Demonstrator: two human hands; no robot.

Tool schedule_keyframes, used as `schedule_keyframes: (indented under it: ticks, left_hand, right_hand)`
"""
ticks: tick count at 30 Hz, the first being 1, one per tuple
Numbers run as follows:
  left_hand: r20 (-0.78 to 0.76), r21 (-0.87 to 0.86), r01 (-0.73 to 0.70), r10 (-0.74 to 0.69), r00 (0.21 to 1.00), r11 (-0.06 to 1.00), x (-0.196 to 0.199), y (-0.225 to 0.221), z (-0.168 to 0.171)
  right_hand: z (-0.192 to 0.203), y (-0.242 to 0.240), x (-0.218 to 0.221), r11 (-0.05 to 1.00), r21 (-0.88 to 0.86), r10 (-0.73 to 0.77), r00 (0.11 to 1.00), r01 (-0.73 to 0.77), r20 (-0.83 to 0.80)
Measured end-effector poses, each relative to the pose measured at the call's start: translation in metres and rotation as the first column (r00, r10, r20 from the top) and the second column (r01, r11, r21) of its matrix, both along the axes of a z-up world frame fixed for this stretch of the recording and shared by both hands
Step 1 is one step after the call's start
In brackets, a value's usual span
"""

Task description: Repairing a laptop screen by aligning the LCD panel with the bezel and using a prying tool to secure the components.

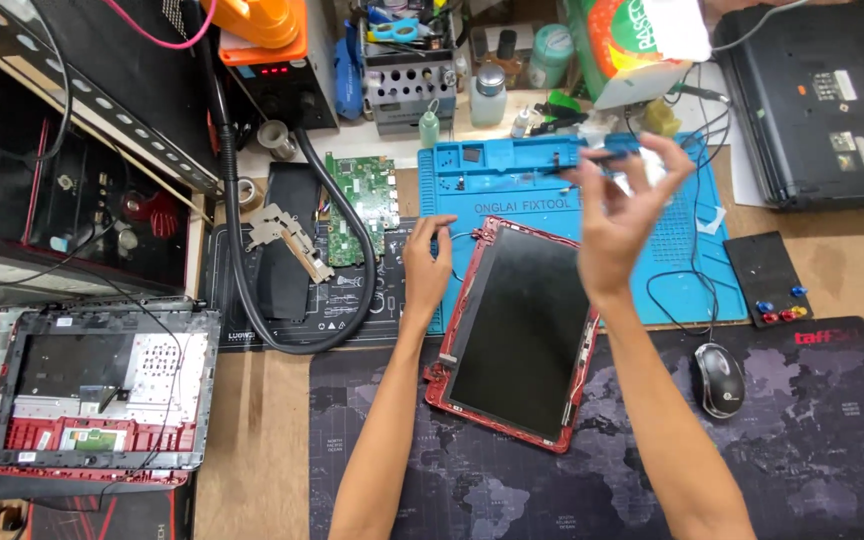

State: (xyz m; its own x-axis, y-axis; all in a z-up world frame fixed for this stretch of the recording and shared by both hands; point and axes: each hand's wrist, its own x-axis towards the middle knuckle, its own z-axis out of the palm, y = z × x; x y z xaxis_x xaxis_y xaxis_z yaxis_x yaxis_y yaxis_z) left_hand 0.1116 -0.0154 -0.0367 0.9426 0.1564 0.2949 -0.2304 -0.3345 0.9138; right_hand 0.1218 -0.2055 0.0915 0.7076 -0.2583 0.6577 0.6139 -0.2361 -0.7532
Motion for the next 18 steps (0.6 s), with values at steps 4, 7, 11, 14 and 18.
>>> schedule_keyframes:
  ticks: [4,7,11,14,18]
  left_hand:
    - [0.025,0.002,0.057,-0.057,0.998,0.998,-0.001,0.0,0.004]
    - [0.027,0.015,0.073,-0.073,0.997,0.997,-0.002,0.002,0.009]
    - [-0.044,0.042,0.058,-0.056,0.997,0.997,-0.002,0.001,0.007]
    - [-0.038,0.046,0.076,-0.074,0.997,0.996,-0.002,0.001,0.001]
    - [0.004,0.05,0.069,-0.069,0.998,0.996,0.001,0.001,-0.002]
  right_hand:
    - [0.014,0.054,0.029,0.985,-0.162,0.075,0.995,-0.064,0.063]
    - [0.008,0.086,0.058,0.963,-0.256,0.123,0.979,-0.078,0.165]
    - [-0.004,0.116,0.093,0.909,-0.362,0.292,0.935,-0.205,0.204]
    - [-0.004,0.13,0.103,0.903,-0.376,0.293,0.937,-0.206,0.192]
    - [-0.007,0.139,0.113,0.877,-0.448,0.282,0.939,-0.17,0.196]
